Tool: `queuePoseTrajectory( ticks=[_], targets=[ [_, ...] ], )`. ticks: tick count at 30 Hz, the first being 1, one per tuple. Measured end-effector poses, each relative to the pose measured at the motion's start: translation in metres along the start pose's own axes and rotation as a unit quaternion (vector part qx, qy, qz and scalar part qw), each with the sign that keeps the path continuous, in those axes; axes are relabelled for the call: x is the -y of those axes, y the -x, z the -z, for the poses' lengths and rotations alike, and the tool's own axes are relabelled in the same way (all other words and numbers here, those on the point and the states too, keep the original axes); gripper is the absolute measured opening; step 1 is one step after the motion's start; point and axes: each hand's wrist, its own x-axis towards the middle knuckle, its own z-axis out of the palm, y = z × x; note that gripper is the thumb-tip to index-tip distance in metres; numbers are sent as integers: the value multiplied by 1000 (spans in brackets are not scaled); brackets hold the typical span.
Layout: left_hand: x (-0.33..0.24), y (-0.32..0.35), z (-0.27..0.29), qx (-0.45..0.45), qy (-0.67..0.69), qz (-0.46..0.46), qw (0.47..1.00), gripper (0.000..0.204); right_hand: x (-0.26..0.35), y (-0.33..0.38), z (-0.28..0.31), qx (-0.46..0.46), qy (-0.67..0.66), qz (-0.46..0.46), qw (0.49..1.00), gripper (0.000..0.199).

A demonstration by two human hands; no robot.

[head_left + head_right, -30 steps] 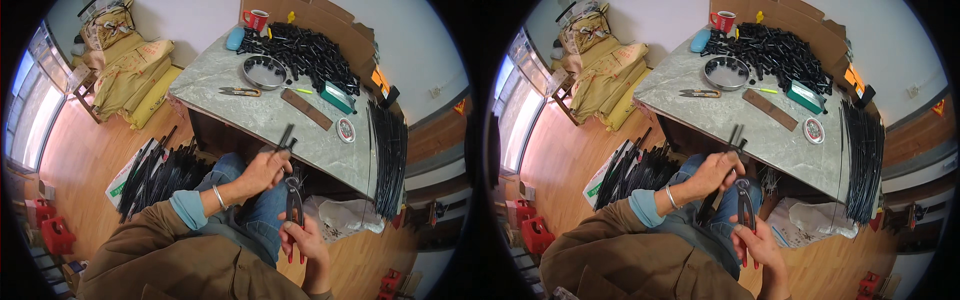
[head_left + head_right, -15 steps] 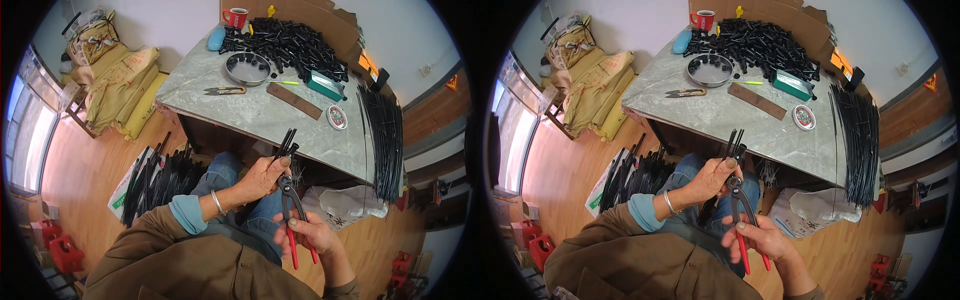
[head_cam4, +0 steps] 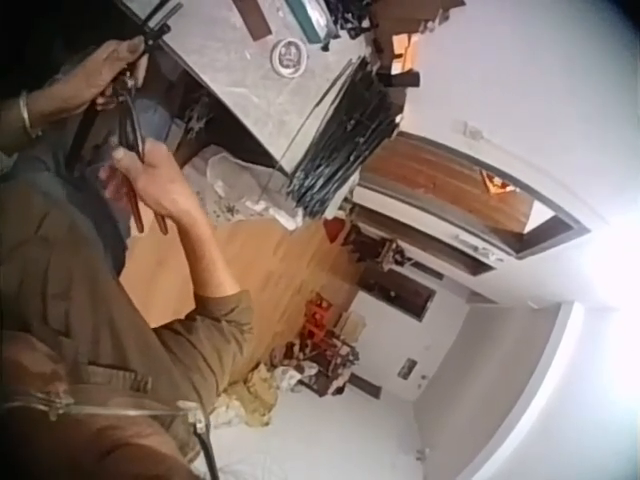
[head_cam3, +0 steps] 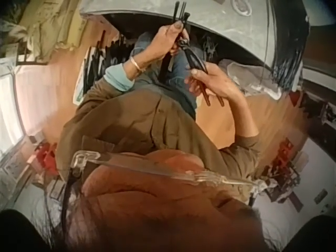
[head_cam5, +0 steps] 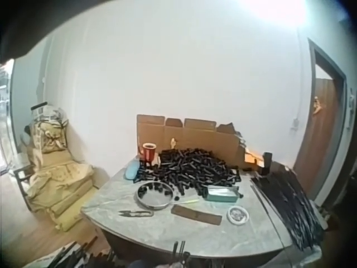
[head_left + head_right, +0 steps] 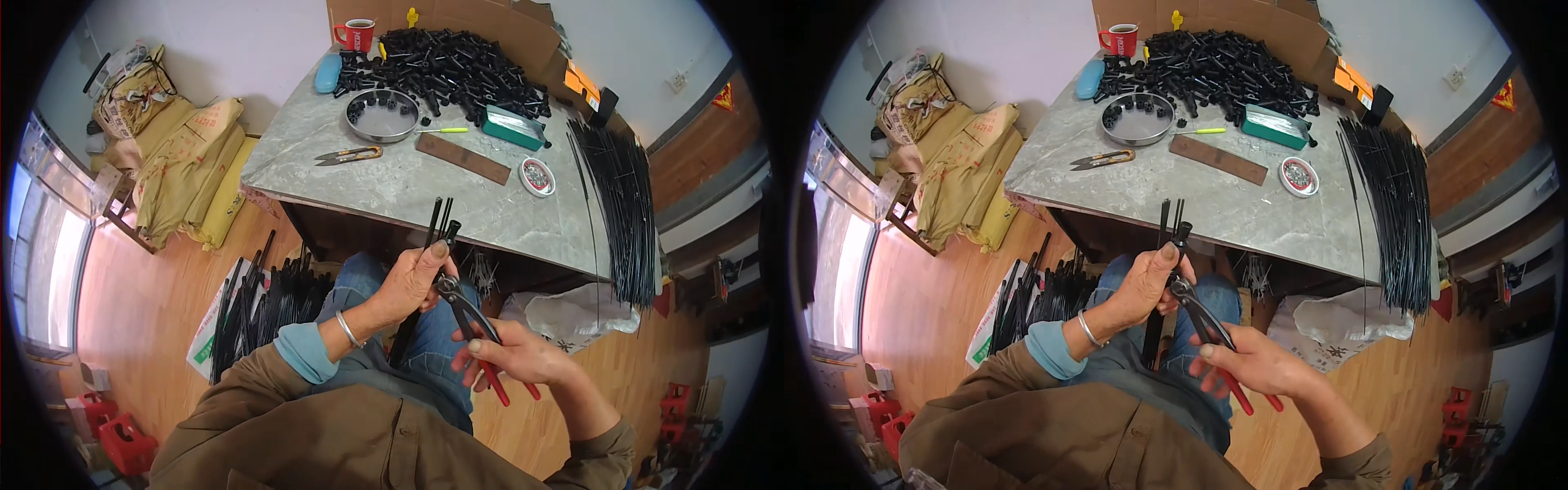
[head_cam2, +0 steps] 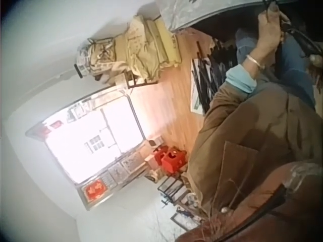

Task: Organizing and trimming bundles of black wires at a precision assembly station.

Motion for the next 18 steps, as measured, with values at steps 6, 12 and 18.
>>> queuePoseTrajectory(
  ticks=[6,12,18],
  targets=[
    [2,0,-8,-4,-6,11,1000,63,4,7,26,49,33,-37,998,37],
    [-2,2,-13,3,-37,2,999,61,7,9,19,26,14,-69,997,26],
    [19,-18,-10,-88,-142,-92,982,44,-25,-27,9,-213,368,117,898,30]
  ],
)
